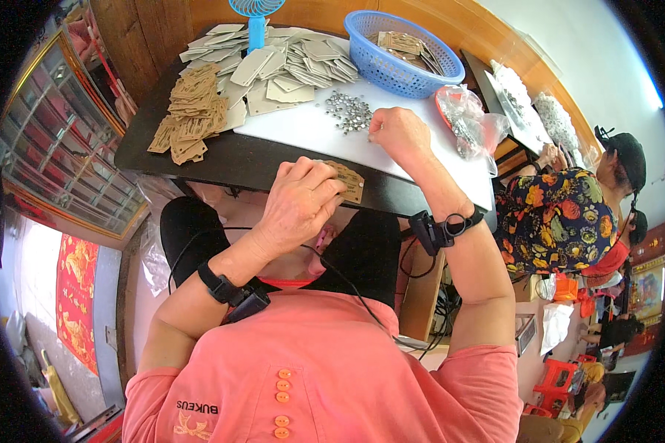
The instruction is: Attaching small metal rivets or ornaments to leather shoe labels.
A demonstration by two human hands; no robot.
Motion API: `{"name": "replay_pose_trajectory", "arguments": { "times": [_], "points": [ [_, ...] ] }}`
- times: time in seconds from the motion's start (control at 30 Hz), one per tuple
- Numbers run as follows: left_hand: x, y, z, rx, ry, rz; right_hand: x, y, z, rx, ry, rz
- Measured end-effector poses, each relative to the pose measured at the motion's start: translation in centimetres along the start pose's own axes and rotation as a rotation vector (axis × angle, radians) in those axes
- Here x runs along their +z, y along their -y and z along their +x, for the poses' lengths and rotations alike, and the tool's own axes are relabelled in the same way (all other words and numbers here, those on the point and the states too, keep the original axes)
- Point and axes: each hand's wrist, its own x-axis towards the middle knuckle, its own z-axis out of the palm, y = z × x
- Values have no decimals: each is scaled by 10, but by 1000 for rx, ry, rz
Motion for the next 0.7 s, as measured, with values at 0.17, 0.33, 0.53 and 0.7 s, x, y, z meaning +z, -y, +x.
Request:
{"name": "replay_pose_trajectory", "arguments": {
  "times": [0.17, 0.33, 0.53, 0.7],
  "points": [
    [1, 2, -1, 14, -13, 5, -4, 0, 4, 40, 96, 32],
    [1, 3, -3, 13, -18, -14, -20, 8, -13, 55, 75, 155],
    [-2, 2, -3, 21, -19, -48, -18, 31, -46, 113, 347, 709],
    [-2, 1, -2, 17, -52, -46, -5, 32, -42, 145, 355, 731]
  ]
}}
